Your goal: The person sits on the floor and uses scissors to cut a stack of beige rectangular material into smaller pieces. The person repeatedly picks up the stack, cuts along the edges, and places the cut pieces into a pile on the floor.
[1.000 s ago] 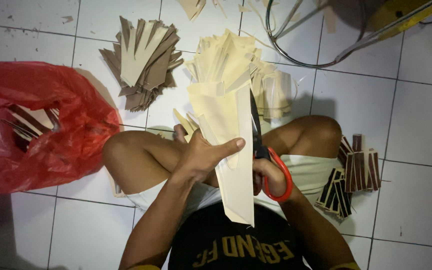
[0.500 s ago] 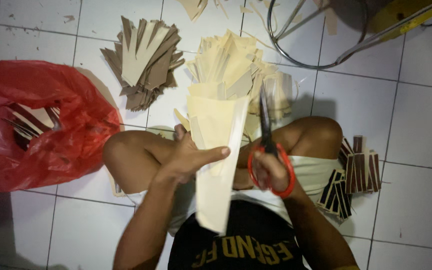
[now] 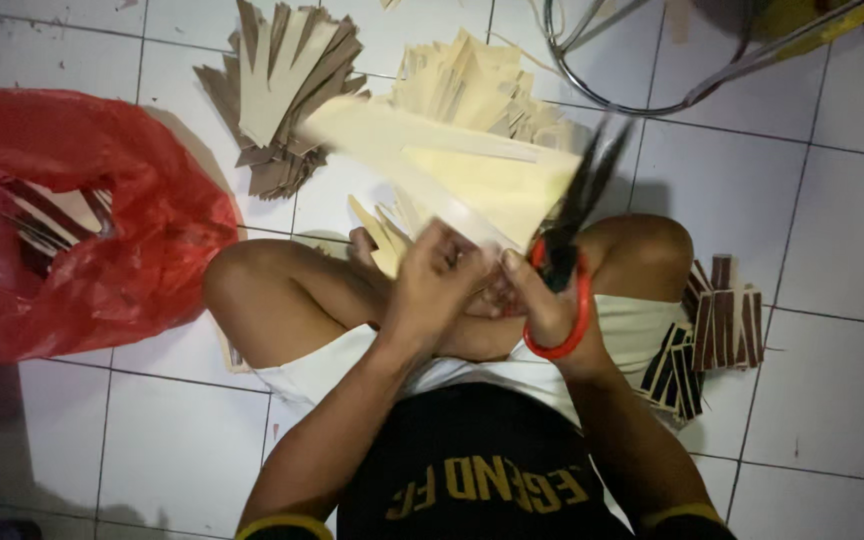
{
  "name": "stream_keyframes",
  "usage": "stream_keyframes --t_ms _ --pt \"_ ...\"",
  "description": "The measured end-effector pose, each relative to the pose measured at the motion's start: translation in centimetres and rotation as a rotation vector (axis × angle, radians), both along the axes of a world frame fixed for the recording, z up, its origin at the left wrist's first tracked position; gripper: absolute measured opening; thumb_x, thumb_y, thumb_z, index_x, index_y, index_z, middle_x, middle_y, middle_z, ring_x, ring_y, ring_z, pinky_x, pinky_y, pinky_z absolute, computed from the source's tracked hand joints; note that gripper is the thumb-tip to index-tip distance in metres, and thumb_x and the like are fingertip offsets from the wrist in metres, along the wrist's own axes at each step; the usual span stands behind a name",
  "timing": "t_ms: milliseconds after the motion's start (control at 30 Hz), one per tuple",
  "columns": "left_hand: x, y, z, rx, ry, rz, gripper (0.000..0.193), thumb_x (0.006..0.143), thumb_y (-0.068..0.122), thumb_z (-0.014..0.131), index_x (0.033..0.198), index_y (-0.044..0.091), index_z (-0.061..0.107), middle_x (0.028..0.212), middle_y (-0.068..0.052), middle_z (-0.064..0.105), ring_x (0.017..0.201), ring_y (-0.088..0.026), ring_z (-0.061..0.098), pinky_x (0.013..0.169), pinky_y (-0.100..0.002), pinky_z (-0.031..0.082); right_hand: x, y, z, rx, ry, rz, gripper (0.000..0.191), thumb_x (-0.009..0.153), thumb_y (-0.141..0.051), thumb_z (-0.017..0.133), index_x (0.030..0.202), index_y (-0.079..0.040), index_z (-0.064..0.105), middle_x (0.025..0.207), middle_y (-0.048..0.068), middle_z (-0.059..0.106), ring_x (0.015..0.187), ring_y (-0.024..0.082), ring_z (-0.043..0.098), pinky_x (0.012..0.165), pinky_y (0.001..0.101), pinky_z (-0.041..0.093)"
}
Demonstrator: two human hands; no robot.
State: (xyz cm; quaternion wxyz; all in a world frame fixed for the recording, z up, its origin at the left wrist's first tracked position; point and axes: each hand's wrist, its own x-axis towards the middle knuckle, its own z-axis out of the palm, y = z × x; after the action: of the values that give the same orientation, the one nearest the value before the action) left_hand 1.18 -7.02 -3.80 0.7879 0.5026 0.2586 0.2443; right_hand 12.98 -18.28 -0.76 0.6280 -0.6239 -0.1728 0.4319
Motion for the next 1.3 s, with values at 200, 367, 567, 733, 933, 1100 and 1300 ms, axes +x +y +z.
stream_keyframes --t_ms 200,367,567,733,933,1100,1300 --pt "2.8 2.4 1.4 -0.249 -0.062 0.286 0.032 0.094 0.001 0.072 0.117 -0.003 0.051 0.095 -0.012 0.068 0.083 -0.020 0.071 0.075 -0.033 0.064 -0.7 -2.4 -2.0 -0.177 -0.038 0.293 0.032 0.102 -0.027 0.055 0.092 0.003 0.062 0.070 0.007 0.064 0.062 0.016 0.066 0.057 0.0303 0.053" --pt "3.2 1.7 2.9 -0.240 0.038 0.343 0.037 0.092 0.001 0.071 0.122 -0.002 0.048 0.097 -0.013 0.067 0.084 -0.020 0.072 0.077 -0.034 0.067 -1.3 -2.3 -2.3 -0.142 -0.244 0.318 0.029 0.099 -0.026 0.056 0.107 0.002 0.060 0.072 0.006 0.062 0.065 0.014 0.063 0.061 0.0290 0.053" --pt "3.5 0.8 3.4 -0.200 -0.079 0.372 0.037 0.094 -0.001 0.071 0.124 -0.001 0.049 0.108 -0.015 0.068 0.096 -0.019 0.070 0.083 -0.035 0.066 -0.4 -1.0 -1.7 -0.137 -0.441 0.321 0.025 0.099 -0.024 0.058 0.103 0.001 0.058 0.072 0.008 0.060 0.064 0.017 0.060 0.061 0.0307 0.048" --pt "3.6 0.6 2.8 -0.180 -0.080 0.375 0.039 0.092 0.000 0.070 0.125 0.001 0.049 0.110 -0.013 0.068 0.097 -0.018 0.070 0.082 -0.034 0.066 -0.8 -0.9 -1.2 -0.111 -0.343 0.281 0.024 0.098 -0.024 0.058 0.100 0.000 0.057 0.072 0.007 0.058 0.061 0.014 0.057 0.056 0.0291 0.046" --pt "3.3 1.6 1.4 -0.194 -0.034 0.305 0.034 0.099 0.000 0.073 0.121 -0.005 0.049 0.097 -0.014 0.064 0.087 -0.021 0.069 0.080 -0.036 0.068 -0.9 -1.7 -1.2 -0.267 -0.244 0.278 0.027 0.096 -0.025 0.055 0.080 -0.003 0.062 0.053 0.004 0.052 0.043 0.013 0.052 0.042 0.0290 0.041" --pt "1.5 4.3 1.6 -0.184 -0.032 0.133 0.037 0.095 0.003 0.072 0.129 -0.001 0.057 0.101 -0.008 0.069 0.089 -0.013 0.068 0.079 -0.029 0.062 -1.5 -2.9 -1.6 -0.298 0.026 0.237 0.029 0.095 -0.022 0.058 0.074 -0.002 0.054 0.055 0.003 0.049 0.041 0.014 0.046 0.039 0.0303 0.037" --pt "0.6 6.0 3.1 -0.085 0.092 -0.069 0.046 0.094 0.006 0.072 0.137 -0.001 0.057 0.102 -0.003 0.073 0.089 -0.008 0.068 0.077 -0.025 0.059 -0.2 -4.2 -2.8 -0.161 0.008 0.484 0.028 0.094 -0.029 0.059 0.080 -0.004 0.060 0.057 0.003 0.057 0.048 0.012 0.057 0.045 0.0265 0.044"
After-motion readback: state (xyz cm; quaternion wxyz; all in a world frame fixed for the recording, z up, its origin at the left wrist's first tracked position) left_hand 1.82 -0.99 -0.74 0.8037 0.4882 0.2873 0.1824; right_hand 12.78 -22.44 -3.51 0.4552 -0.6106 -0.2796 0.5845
